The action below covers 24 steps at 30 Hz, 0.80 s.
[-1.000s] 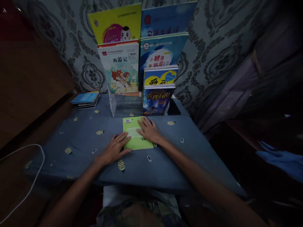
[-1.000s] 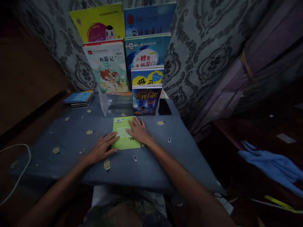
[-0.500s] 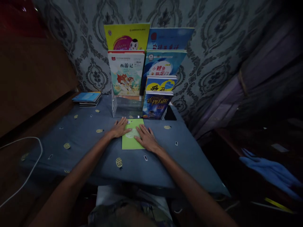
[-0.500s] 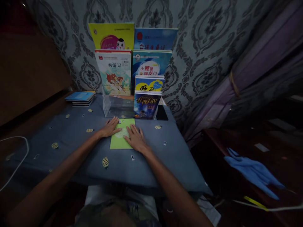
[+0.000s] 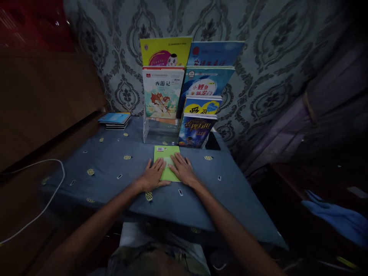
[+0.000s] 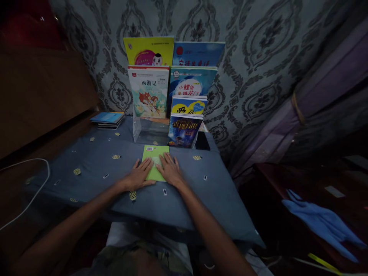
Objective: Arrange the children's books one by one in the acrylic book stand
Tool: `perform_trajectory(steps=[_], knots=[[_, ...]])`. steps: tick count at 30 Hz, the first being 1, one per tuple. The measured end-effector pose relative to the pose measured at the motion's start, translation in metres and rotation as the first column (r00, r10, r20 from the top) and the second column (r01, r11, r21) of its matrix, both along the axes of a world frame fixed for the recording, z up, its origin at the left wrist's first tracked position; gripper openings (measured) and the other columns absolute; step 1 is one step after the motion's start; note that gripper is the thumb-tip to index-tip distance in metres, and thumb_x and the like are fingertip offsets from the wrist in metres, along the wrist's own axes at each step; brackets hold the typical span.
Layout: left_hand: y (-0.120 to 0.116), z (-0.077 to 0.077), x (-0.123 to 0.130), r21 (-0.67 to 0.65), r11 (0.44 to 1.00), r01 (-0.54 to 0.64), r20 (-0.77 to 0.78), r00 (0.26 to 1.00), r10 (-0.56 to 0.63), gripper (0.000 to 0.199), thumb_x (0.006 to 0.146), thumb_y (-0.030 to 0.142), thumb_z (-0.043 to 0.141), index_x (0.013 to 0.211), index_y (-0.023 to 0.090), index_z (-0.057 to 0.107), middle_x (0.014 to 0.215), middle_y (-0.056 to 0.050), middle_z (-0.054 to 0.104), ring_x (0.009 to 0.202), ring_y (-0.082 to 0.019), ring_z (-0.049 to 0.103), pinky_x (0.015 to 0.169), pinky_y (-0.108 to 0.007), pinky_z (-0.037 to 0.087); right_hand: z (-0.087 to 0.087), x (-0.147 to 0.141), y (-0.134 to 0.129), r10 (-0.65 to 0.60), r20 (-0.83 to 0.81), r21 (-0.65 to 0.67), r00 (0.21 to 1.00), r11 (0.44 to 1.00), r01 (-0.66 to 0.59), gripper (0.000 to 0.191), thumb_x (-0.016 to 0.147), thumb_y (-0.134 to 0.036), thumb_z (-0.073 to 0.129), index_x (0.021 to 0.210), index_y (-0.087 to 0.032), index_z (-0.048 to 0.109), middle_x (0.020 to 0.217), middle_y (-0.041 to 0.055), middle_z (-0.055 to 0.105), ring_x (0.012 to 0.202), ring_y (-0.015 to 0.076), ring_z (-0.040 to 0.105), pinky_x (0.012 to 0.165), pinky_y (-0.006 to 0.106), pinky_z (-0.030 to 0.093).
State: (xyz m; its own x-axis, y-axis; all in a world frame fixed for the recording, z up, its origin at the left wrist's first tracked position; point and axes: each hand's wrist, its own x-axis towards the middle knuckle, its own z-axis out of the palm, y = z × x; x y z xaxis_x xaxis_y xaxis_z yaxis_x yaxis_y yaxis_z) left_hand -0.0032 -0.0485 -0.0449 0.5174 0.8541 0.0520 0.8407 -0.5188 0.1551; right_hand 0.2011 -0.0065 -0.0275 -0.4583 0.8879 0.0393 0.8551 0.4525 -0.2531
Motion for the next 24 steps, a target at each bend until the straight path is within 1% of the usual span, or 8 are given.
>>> perform_trajectory(steps=[3,6,9,11,14,19,21,24], knots=[[0.005,0.010,0.001,-0.092,0.996,0.020,-0.016,1.000,-0.022,0.092,0.095,0.075,0.028,0.160,0.010,0.022,0.166,-0.022,0.019,0.157,-0.033,0.013,0.123,-0.058,0.013,0.001,0.001,0.000,0.006,-0.019,-0.005,1.000,1.000,-0.006,0.060,0.105,-0.047,0.031,0.154,-0.014,0.040,0.165,0.0166,0.031,0.155,0.0268,0.022,0.123,0.053,0.021],[0.023,0.019,0.005,-0.160,0.987,-0.015,-0.031,0.999,0.010,0.085,0.100,0.067,0.024,0.159,0.006,0.023,0.166,-0.023,0.018,0.157,-0.031,0.011,0.124,-0.057,0.013,-0.002,0.003,0.001,0.006,-0.063,0.003,0.998,1.000,-0.005,0.058,0.105,-0.044,0.031,0.152,-0.013,0.044,0.163,0.0168,0.034,0.154,0.0271,0.026,0.124,0.053,0.020],[0.050,0.022,0.015,-0.131,0.989,-0.071,-0.057,0.996,0.063,0.081,0.101,0.061,0.029,0.157,0.003,0.026,0.166,-0.024,0.017,0.157,-0.032,0.010,0.125,-0.054,0.013,-0.011,0.007,0.006,0.002,-0.167,0.021,0.986,1.000,0.002,0.054,0.104,-0.042,0.031,0.147,-0.015,0.051,0.159,0.0162,0.042,0.152,0.0270,0.032,0.123,0.053,0.022],[0.068,0.022,0.025,-0.112,0.992,-0.065,-0.071,0.996,0.057,0.079,0.101,0.058,0.031,0.157,0.002,0.026,0.165,-0.025,0.018,0.157,-0.032,0.010,0.125,-0.054,0.013,-0.019,0.011,0.011,0.006,-0.284,0.029,0.959,1.000,0.003,0.056,0.104,-0.045,0.032,0.147,-0.015,0.051,0.157,0.0165,0.045,0.150,0.0274,0.036,0.123,0.053,0.025],[0.090,0.021,0.039,-0.112,0.994,-0.017,-0.075,0.997,0.008,0.077,0.102,0.055,0.030,0.157,0.001,0.024,0.166,-0.024,0.016,0.157,-0.032,0.010,0.125,-0.054,0.012,-0.030,0.016,0.020,-0.013,-0.509,0.026,0.861,0.999,0.030,0.063,0.102,-0.054,0.034,0.150,-0.016,0.047,0.157,0.0166,0.045,0.148,0.0276,0.039,0.121,0.051,0.031],[0.105,0.025,0.058,-0.127,0.986,0.106,-0.062,0.991,-0.115,0.076,0.102,0.053,0.032,0.159,0.005,0.020,0.168,-0.019,0.014,0.157,-0.026,0.009,0.127,-0.050,0.007,-0.038,0.018,0.033,-0.120,-0.777,-0.045,0.618,0.990,0.136,0.070,0.098,-0.066,0.036,0.149,-0.019,0.048,0.150,0.0157,0.054,0.139,0.0271,0.051,0.117,0.048,0.039],[0.106,0.027,0.062,-0.133,0.980,0.146,-0.057,0.986,-0.155,0.076,0.102,0.053,0.033,0.159,0.005,0.019,0.168,-0.018,0.015,0.157,-0.025,0.010,0.127,-0.049,0.006,-0.039,0.018,0.038,-0.153,-0.805,-0.057,0.573,0.982,0.183,0.072,0.097,-0.069,0.036,0.145,-0.018,0.051,0.146,0.0164,0.058,0.136,0.0277,0.053,0.116,0.048,0.040],[0.104,0.027,0.064,-0.117,0.970,0.213,-0.043,0.975,-0.220,0.077,0.102,0.054,0.035,0.159,0.005,0.021,0.167,-0.020,0.016,0.157,-0.027,0.011,0.126,-0.051,0.007,-0.039,0.021,0.043,-0.174,-0.807,-0.057,0.564,0.974,0.218,0.072,0.097,-0.070,0.034,0.142,-0.017,0.055,0.144,0.0165,0.059,0.136,0.0277,0.053,0.117,0.048,0.039]])
